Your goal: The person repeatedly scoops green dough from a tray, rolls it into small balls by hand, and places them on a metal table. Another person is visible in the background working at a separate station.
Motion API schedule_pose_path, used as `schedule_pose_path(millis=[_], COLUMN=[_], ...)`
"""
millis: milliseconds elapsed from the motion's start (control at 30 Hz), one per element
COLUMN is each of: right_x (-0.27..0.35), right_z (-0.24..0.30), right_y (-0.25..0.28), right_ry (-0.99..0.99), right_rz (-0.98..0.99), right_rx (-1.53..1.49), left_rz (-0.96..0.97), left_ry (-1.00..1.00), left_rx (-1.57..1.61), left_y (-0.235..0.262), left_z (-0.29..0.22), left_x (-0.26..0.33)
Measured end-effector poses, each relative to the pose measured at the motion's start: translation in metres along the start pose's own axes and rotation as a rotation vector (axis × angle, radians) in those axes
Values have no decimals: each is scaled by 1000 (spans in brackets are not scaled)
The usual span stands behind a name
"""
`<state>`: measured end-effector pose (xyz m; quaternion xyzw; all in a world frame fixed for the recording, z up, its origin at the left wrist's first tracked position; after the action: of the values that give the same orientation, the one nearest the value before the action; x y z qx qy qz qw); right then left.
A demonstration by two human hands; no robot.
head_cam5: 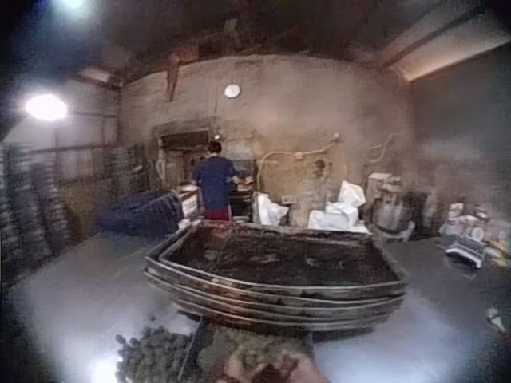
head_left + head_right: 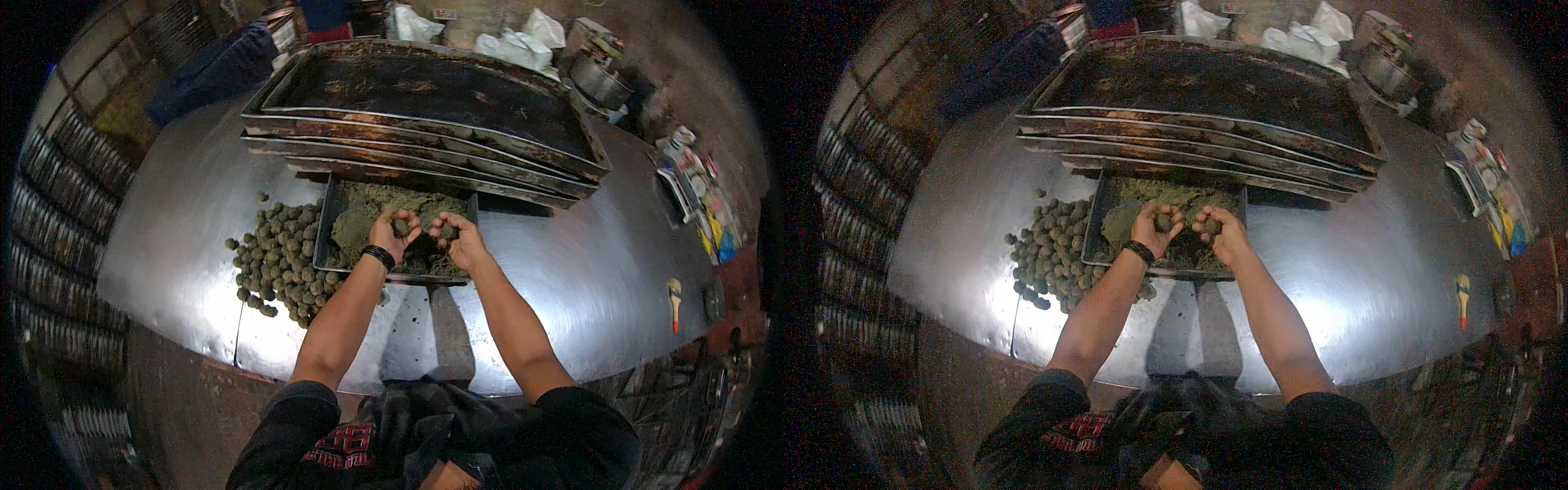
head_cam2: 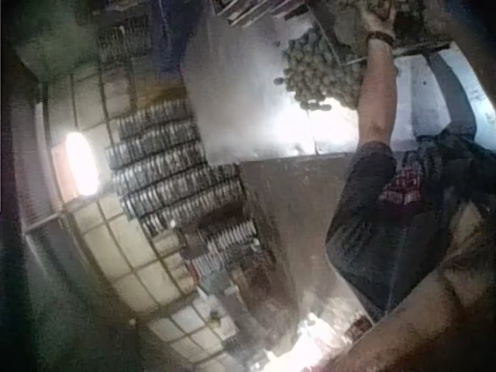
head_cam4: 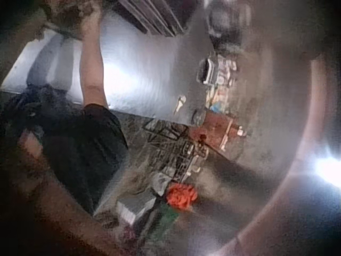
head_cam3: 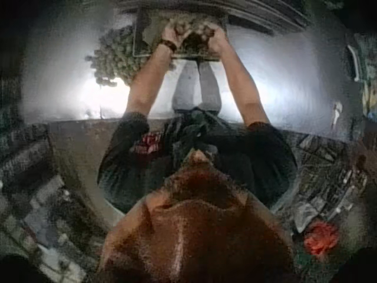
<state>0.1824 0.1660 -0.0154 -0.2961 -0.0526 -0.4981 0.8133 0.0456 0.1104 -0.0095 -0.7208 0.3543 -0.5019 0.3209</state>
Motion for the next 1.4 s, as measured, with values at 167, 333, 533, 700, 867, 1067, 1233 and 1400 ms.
schedule_pose_path(millis=[167, 333, 533, 700, 867, 1067, 1233, 1400], right_x=[-12, -24, -17, 3, 3, 19, 33, 31], right_z=[14, 0, -3, 27, 11, 4, 11, -18], right_y=[2, 14, 17, 0, 5, -43, -76, -90], right_ry=[-64, -67, -111, 54, 60, 66, 120, 155], right_rz=[35, -102, 113, 75, -256, -100, -121, -395], right_rx=[86, 231, -62, 164, 364, 154, 149, 281], left_rz=[28, -269, -215, -1, -121, 73, 239, 47], left_ry=[-184, -213, -218, -287, -184, -100, -125, -46], left_rx=[-90, -104, -250, -188, -91, -136, -220, -193], left_y=[3, 10, -7, -10, 1, 14, 23, 42], left_z=[3, 22, 12, 4, 4, -35, -81, -88], left_x=[0, -3, 18, 26, 37, 56, 71, 61])
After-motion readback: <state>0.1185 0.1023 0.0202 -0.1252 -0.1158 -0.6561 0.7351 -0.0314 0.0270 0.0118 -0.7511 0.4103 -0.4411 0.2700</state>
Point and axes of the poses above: each hand's wrist, its own x-axis away from the middle knuckle, its own y-axis out of the back of the hand, z = x × y, the point moved 7 cm from there along -x, towards the middle knuckle, and after that the axes turned 11 degrees about x, right-handed, at the moved point
